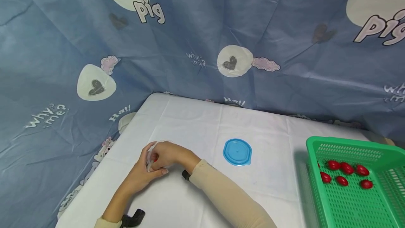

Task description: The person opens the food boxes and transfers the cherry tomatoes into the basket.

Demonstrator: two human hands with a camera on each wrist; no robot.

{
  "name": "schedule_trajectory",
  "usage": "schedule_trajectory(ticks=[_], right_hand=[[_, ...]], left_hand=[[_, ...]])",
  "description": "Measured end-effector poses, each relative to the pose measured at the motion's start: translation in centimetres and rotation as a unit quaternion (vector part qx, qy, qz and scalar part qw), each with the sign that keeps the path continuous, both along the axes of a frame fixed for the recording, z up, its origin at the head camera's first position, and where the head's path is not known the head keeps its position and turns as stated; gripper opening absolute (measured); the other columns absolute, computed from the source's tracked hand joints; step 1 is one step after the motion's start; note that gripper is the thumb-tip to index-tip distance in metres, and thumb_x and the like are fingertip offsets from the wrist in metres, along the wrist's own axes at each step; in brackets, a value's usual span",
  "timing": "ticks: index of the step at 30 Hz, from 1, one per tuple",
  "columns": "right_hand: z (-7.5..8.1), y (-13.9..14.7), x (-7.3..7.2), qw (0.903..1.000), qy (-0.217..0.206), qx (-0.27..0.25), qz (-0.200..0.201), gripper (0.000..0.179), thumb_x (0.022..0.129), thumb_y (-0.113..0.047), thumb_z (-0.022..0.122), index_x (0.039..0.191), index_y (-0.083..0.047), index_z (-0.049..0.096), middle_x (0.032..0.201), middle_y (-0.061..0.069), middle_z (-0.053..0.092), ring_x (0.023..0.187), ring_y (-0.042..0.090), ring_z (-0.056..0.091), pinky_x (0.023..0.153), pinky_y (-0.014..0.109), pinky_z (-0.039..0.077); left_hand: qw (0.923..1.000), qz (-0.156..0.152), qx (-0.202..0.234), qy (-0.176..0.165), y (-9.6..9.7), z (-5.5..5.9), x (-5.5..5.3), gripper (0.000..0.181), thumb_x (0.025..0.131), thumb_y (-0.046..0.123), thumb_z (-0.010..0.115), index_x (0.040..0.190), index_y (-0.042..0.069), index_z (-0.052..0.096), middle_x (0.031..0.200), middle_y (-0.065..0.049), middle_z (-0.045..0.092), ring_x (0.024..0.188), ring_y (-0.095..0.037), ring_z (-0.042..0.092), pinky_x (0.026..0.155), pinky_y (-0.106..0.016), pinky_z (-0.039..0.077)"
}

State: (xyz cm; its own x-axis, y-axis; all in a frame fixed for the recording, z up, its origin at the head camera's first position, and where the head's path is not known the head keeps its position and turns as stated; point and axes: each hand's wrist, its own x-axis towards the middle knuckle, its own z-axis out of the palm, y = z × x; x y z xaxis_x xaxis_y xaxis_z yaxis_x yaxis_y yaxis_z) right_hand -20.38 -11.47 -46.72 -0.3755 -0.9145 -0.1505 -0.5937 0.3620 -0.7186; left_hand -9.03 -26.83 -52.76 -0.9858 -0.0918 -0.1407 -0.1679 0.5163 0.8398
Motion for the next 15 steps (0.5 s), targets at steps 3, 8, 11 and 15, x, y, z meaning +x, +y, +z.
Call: schedule_trajectory(ticks=[3, 8, 11, 15], right_hand=[[-0.1, 0.3, -0.1, 0.9997, -0.005, -0.022, 0.004, 0.011, 0.087, -0.011, 0.082, 0.094, -0.011, 0.074, 0.078, -0.012, 0.066, 0.068, 0.001, 0.057, 0.064, 0.016, 0.05], [-0.5, 1.0, -0.5, 0.9979, -0.012, -0.061, 0.016, 0.018, 0.088, -0.007, 0.081, 0.105, -0.008, 0.075, 0.088, -0.012, 0.066, 0.078, -0.001, 0.06, 0.071, 0.015, 0.052], [-0.7, 1.4, -0.5, 0.9964, -0.022, -0.08, 0.017, 0.021, 0.089, -0.007, 0.081, 0.109, -0.009, 0.076, 0.089, -0.012, 0.066, 0.078, 0.0, 0.058, 0.071, 0.015, 0.052], [-0.8, 1.6, -0.3, 0.995, -0.016, -0.098, 0.015, 0.02, 0.091, -0.007, 0.081, 0.11, -0.009, 0.077, 0.087, -0.013, 0.065, 0.078, 0.0, 0.055, 0.07, 0.015, 0.05]], left_hand=[[1.0, 0.002, -0.006, 0.0, 0.0, 0.1, 0.0, 0.117, 0.079, 0.051, 0.09, 0.166, 0.034, 0.014, 0.154, -0.008, 0.051, 0.14, -0.037, 0.049, 0.109, -0.065, 0.037], [1.0, 0.004, -0.009, -0.001, 0.1, -0.1, 0.0, 0.117, 0.079, 0.052, 0.09, 0.166, 0.033, 0.015, 0.154, -0.01, 0.052, 0.139, -0.038, 0.05, 0.108, -0.066, 0.039], [0.9999, 0.008, -0.011, -0.002, 0.1, -0.1, 0.0, 0.117, 0.078, 0.052, 0.091, 0.166, 0.034, 0.015, 0.154, -0.012, 0.052, 0.14, -0.039, 0.049, 0.108, -0.067, 0.038], [0.9998, 0.01, -0.017, 0.001, 0.1, -0.1, -0.1, 0.117, 0.078, 0.053, 0.09, 0.166, 0.033, 0.016, 0.154, -0.014, 0.051, 0.14, -0.041, 0.048, 0.107, -0.067, 0.039]])
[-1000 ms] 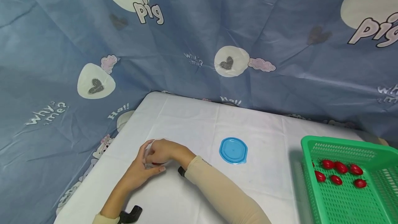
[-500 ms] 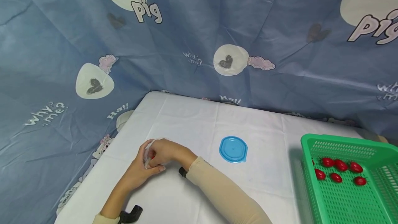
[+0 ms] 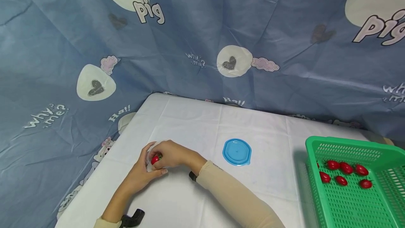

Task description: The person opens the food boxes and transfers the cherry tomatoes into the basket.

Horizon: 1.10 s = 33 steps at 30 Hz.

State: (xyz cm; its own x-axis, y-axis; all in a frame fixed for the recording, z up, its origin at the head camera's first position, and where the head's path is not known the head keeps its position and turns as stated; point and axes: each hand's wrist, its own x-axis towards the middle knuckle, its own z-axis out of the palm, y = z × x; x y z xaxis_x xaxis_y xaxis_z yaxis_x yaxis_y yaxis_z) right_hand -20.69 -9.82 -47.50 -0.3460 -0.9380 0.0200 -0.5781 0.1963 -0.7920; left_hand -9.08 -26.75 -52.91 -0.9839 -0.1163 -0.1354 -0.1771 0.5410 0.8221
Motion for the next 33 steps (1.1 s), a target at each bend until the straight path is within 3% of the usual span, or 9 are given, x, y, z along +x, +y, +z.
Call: schedule_trajectory(ticks=[7, 11, 15, 20, 28, 33], right_hand=[[0.3, 0.7, 0.4, 0.9993, 0.034, -0.013, -0.001, 0.018, 0.092, -0.007, 0.079, 0.109, -0.009, 0.077, 0.089, -0.012, 0.067, 0.082, 0.002, 0.055, 0.072, 0.014, 0.048], [0.7, 1.5, 0.4, 0.9986, 0.051, -0.012, -0.01, 0.026, 0.092, -0.009, 0.08, 0.118, -0.009, 0.078, 0.104, -0.009, 0.073, 0.082, 0.001, 0.055, 0.07, 0.013, 0.049], [2.0, 3.2, 0.2, 0.998, 0.06, -0.009, -0.02, 0.035, 0.093, -0.01, 0.08, 0.128, -0.009, 0.075, 0.114, -0.004, 0.075, 0.08, 0.002, 0.056, 0.07, 0.014, 0.049], [4.0, 5.0, 0.0, 0.9981, 0.058, -0.005, -0.019, 0.031, 0.092, -0.005, 0.078, 0.122, -0.009, 0.076, 0.11, -0.002, 0.076, 0.084, 0.003, 0.06, 0.076, 0.016, 0.052], [6.0, 8.7, -0.6, 0.9974, 0.066, -0.012, -0.025, 0.03, 0.093, -0.007, 0.079, 0.123, -0.006, 0.076, 0.108, 0.0, 0.076, 0.08, 0.002, 0.061, 0.073, 0.019, 0.055], [7.9, 11.7, -1.0, 0.9956, 0.083, -0.011, -0.041, 0.034, 0.094, -0.012, 0.08, 0.126, -0.005, 0.074, 0.109, 0.0, 0.076, 0.086, 0.002, 0.066, 0.079, 0.02, 0.057]], left_hand=[[1.0, 0.001, 0.005, 0.002, 0.1, 0.1, 0.1, 0.116, 0.077, 0.051, 0.091, 0.165, 0.035, 0.017, 0.152, -0.01, 0.054, 0.137, -0.037, 0.051, 0.107, -0.064, 0.04], [1.0, -0.001, 0.004, 0.0, 0.2, 0.1, 0.1, 0.115, 0.078, 0.052, 0.09, 0.165, 0.035, 0.017, 0.154, -0.01, 0.052, 0.135, -0.037, 0.053, 0.104, -0.064, 0.042], [1.0, -0.007, -0.002, -0.007, 0.4, 0.1, -0.2, 0.116, 0.078, 0.055, 0.089, 0.165, 0.036, 0.015, 0.161, -0.015, 0.042, 0.14, -0.046, 0.047, 0.106, -0.069, 0.039], [0.9998, -0.007, -0.007, -0.016, 0.2, 0.0, -0.1, 0.115, 0.079, 0.057, 0.088, 0.165, 0.036, 0.014, 0.166, -0.016, 0.034, 0.147, -0.049, 0.035, 0.108, -0.073, 0.035], [0.9999, -0.002, -0.006, -0.011, 0.3, -0.1, -0.3, 0.112, 0.08, 0.054, 0.089, 0.164, 0.038, 0.016, 0.164, -0.015, 0.04, 0.146, -0.051, 0.037, 0.108, -0.073, 0.034], [0.9999, 0.005, -0.01, -0.002, 0.2, -0.1, 0.0, 0.112, 0.079, 0.053, 0.09, 0.163, 0.038, 0.018, 0.16, -0.011, 0.046, 0.147, -0.048, 0.036, 0.111, -0.071, 0.033]])
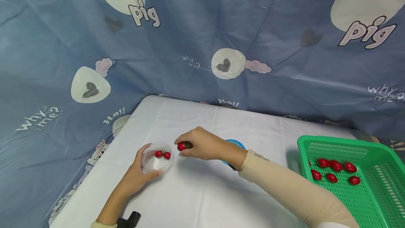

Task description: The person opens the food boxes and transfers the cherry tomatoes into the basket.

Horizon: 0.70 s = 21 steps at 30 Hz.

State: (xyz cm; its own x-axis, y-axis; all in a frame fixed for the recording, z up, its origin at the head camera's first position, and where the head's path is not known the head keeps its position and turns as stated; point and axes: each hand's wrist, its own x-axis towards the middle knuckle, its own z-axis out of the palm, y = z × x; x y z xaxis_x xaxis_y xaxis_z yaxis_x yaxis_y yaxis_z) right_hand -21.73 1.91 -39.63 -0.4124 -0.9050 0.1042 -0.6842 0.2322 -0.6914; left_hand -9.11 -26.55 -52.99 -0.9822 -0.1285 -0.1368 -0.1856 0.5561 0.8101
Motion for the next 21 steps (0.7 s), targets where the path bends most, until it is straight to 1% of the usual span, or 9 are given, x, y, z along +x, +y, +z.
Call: schedule_trajectory(ticks=[2, 5, 9, 12, 16, 21], right_hand=[[0.6, 1.3, -0.2, 0.9999, 0.002, -0.003, -0.012, 0.035, 0.093, -0.013, 0.081, 0.127, -0.007, 0.074, 0.111, -0.001, 0.077, 0.089, 0.002, 0.069, 0.081, 0.021, 0.057], [1.3, 3.4, -0.3, 0.9994, 0.005, -0.009, -0.034, 0.036, 0.093, -0.015, 0.082, 0.128, -0.01, 0.074, 0.113, -0.002, 0.077, 0.096, 0.004, 0.072, 0.085, 0.023, 0.058], [2.0, 6.2, -0.1, 0.997, 0.004, -0.02, -0.074, 0.036, 0.093, -0.019, 0.083, 0.128, -0.013, 0.075, 0.115, -0.005, 0.076, 0.102, 0.008, 0.074, 0.088, 0.03, 0.059], [2.2, 8.4, 0.1, 0.9939, -0.005, -0.025, -0.107, 0.036, 0.093, -0.018, 0.083, 0.128, -0.013, 0.075, 0.116, -0.007, 0.076, 0.104, 0.008, 0.073, 0.09, 0.034, 0.059], [2.5, 11.7, 0.6, 0.9894, -0.01, -0.02, -0.144, 0.035, 0.093, -0.014, 0.081, 0.127, -0.016, 0.075, 0.119, -0.009, 0.075, 0.107, 0.008, 0.072, 0.09, 0.031, 0.059], [2.8, 16.4, 1.3, 0.9807, 0.011, -0.027, -0.193, 0.033, 0.093, -0.017, 0.082, 0.125, -0.022, 0.075, 0.118, -0.011, 0.075, 0.105, 0.008, 0.072, 0.089, 0.025, 0.058]], left_hand=[[1.0, 0.002, -0.002, -0.002, 0.0, 0.1, 0.0, 0.112, 0.078, 0.052, 0.09, 0.163, 0.037, 0.018, 0.16, -0.011, 0.046, 0.148, -0.048, 0.035, 0.112, -0.072, 0.032], [1.0, 0.003, -0.003, -0.006, 0.1, 0.1, -0.1, 0.113, 0.079, 0.052, 0.09, 0.164, 0.036, 0.017, 0.162, -0.014, 0.043, 0.148, -0.05, 0.033, 0.111, -0.074, 0.031], [1.0, -0.002, -0.004, -0.005, 0.2, 0.1, -0.3, 0.113, 0.08, 0.053, 0.089, 0.164, 0.035, 0.017, 0.163, -0.018, 0.039, 0.147, -0.053, 0.033, 0.11, -0.074, 0.032], [1.0, -0.005, -0.003, -0.003, 0.3, 0.1, -0.5, 0.112, 0.08, 0.053, 0.089, 0.164, 0.035, 0.017, 0.164, -0.019, 0.038, 0.147, -0.052, 0.033, 0.11, -0.074, 0.033], [1.0, -0.007, 0.002, 0.0, 0.5, 0.2, -0.5, 0.112, 0.08, 0.052, 0.09, 0.164, 0.035, 0.018, 0.163, -0.017, 0.039, 0.149, -0.051, 0.032, 0.111, -0.074, 0.031], [1.0, -0.002, 0.003, -0.001, 0.3, 0.1, -0.2, 0.112, 0.079, 0.05, 0.091, 0.163, 0.035, 0.019, 0.163, -0.018, 0.039, 0.149, -0.05, 0.032, 0.111, -0.074, 0.031]])
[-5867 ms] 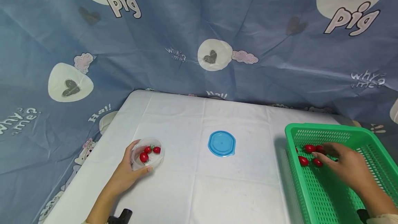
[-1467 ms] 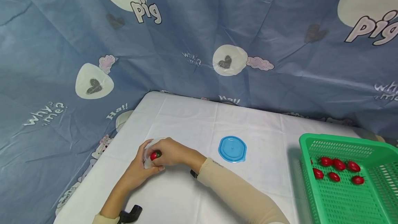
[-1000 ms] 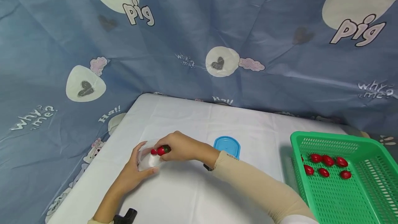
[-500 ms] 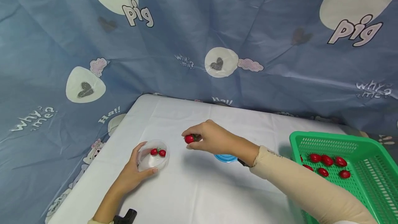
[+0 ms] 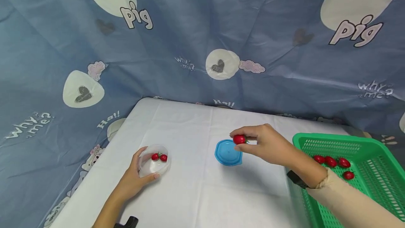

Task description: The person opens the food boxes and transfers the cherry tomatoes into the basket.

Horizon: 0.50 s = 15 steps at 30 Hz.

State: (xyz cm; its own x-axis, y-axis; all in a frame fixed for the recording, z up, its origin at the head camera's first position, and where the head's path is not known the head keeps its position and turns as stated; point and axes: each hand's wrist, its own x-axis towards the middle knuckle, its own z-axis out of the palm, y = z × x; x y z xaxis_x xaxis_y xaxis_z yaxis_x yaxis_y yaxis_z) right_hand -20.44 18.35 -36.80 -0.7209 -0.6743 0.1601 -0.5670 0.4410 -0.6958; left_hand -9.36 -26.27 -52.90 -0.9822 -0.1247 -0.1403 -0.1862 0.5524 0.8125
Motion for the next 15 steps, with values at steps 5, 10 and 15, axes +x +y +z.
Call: schedule_trajectory(ticks=[5, 10, 15], right_hand=[[0.4, 4.2, 0.9, 0.997, 0.003, 0.006, -0.077, 0.033, 0.095, -0.021, 0.08, 0.127, -0.025, 0.074, 0.115, -0.01, 0.076, 0.101, 0.007, 0.073, 0.077, 0.024, 0.059], [0.1, 8.1, 1.5, 0.9896, -0.011, 0.031, -0.14, 0.034, 0.096, -0.022, 0.079, 0.129, -0.022, 0.073, 0.118, -0.003, 0.076, 0.102, 0.002, 0.072, 0.074, 0.021, 0.059], [-0.7, 11.6, 1.7, 0.978, -0.038, 0.067, -0.194, 0.034, 0.1, -0.029, 0.075, 0.131, -0.017, 0.071, 0.122, 0.006, 0.075, 0.1, -0.002, 0.07, 0.071, 0.021, 0.058]], left_hand=[[1.0, 0.001, -0.004, 0.0, -0.2, -0.1, 0.2, 0.112, 0.079, 0.052, 0.09, 0.163, 0.036, 0.018, 0.163, -0.018, 0.04, 0.147, -0.05, 0.035, 0.11, -0.073, 0.033], [1.0, -0.001, 0.0, -0.002, -0.2, -0.2, 0.2, 0.112, 0.078, 0.052, 0.09, 0.163, 0.037, 0.018, 0.164, -0.019, 0.037, 0.148, -0.05, 0.034, 0.111, -0.073, 0.032], [1.0, -0.001, 0.0, -0.004, -0.2, -0.1, 0.1, 0.112, 0.078, 0.053, 0.09, 0.163, 0.039, 0.018, 0.164, -0.018, 0.037, 0.148, -0.049, 0.034, 0.111, -0.072, 0.032]])
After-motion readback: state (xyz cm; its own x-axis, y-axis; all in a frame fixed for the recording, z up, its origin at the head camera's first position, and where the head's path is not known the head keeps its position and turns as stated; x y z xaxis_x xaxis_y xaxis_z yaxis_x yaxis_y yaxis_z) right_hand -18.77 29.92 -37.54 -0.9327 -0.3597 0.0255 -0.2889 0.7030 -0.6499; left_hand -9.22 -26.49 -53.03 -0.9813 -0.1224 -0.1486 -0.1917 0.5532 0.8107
